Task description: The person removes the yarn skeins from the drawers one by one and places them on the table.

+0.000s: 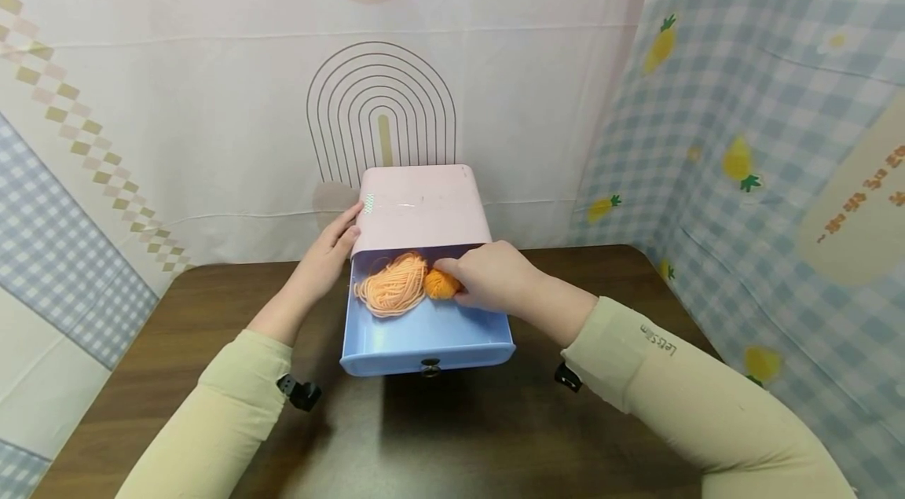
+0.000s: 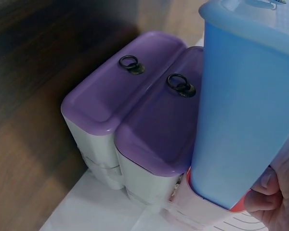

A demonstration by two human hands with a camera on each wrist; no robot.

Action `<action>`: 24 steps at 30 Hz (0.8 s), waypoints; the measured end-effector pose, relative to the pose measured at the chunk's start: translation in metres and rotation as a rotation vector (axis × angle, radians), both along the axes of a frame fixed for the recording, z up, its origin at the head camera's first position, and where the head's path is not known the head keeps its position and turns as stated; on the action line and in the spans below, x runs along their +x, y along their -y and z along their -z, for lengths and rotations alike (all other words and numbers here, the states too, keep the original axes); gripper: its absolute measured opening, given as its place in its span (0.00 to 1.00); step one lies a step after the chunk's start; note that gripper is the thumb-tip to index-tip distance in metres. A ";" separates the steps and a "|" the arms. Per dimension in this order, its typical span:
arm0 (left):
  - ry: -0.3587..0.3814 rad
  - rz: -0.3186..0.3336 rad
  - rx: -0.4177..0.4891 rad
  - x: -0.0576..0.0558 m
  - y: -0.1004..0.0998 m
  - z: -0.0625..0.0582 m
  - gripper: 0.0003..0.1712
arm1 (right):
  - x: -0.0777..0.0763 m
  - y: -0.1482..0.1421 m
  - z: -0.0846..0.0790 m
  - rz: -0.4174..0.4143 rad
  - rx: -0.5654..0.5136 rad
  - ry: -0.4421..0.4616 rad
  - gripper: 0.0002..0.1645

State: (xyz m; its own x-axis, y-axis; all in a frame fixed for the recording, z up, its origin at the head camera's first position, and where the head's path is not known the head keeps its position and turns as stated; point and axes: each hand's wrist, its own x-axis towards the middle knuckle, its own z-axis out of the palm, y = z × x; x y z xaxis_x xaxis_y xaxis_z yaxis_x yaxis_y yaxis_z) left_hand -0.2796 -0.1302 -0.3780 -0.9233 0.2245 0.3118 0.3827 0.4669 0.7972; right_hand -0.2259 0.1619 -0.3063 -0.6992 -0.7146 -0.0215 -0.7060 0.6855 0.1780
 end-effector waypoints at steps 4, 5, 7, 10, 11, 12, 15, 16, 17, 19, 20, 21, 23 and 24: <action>0.002 -0.003 -0.006 0.001 0.001 0.000 0.32 | 0.002 -0.001 0.000 -0.019 -0.040 -0.016 0.30; 0.004 -0.006 -0.009 0.001 0.001 0.000 0.32 | 0.002 -0.002 0.000 -0.020 -0.054 -0.020 0.30; 0.006 -0.007 -0.011 0.001 0.001 -0.001 0.32 | 0.003 -0.003 0.000 -0.021 -0.083 -0.026 0.30; 0.006 -0.006 -0.013 0.001 0.000 -0.001 0.33 | 0.003 -0.005 0.000 -0.018 -0.116 -0.019 0.30; 0.006 -0.008 -0.014 0.001 0.000 -0.001 0.33 | 0.003 -0.005 0.000 -0.018 -0.125 -0.016 0.30; 0.005 -0.007 -0.014 0.001 0.000 -0.001 0.33 | 0.003 -0.006 0.000 -0.017 -0.134 -0.012 0.31; 0.005 -0.007 -0.013 0.001 0.000 -0.001 0.33 | 0.005 -0.008 -0.001 -0.005 -0.153 0.005 0.31; 0.007 -0.008 -0.011 0.001 0.000 -0.001 0.32 | 0.005 -0.008 -0.002 0.001 -0.158 0.009 0.31; 0.007 -0.007 -0.010 0.001 -0.001 -0.001 0.32 | 0.005 -0.009 -0.003 0.005 -0.166 0.009 0.31; 0.011 -0.006 -0.006 0.001 -0.001 -0.001 0.32 | 0.005 -0.011 -0.004 0.010 -0.182 0.000 0.31; 0.012 -0.005 -0.005 0.002 -0.001 -0.001 0.32 | 0.006 -0.011 -0.005 0.011 -0.191 -0.007 0.31; 0.010 -0.003 -0.005 0.002 -0.001 -0.001 0.32 | 0.006 -0.012 -0.005 0.009 -0.200 -0.017 0.31; 0.009 -0.001 -0.002 0.002 -0.001 -0.001 0.32 | 0.006 -0.014 -0.007 0.006 -0.223 -0.033 0.30; 0.009 -0.001 -0.002 0.001 -0.001 -0.001 0.32 | 0.007 -0.015 -0.008 0.002 -0.233 -0.037 0.31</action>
State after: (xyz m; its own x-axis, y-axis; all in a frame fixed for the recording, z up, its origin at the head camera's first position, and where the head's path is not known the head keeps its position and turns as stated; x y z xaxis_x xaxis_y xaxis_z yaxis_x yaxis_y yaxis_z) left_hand -0.2782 -0.1297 -0.3775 -0.9263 0.2237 0.3032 0.3750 0.4688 0.7998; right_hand -0.2190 0.1773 -0.2979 -0.6982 -0.6956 0.1694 -0.7002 0.7128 0.0410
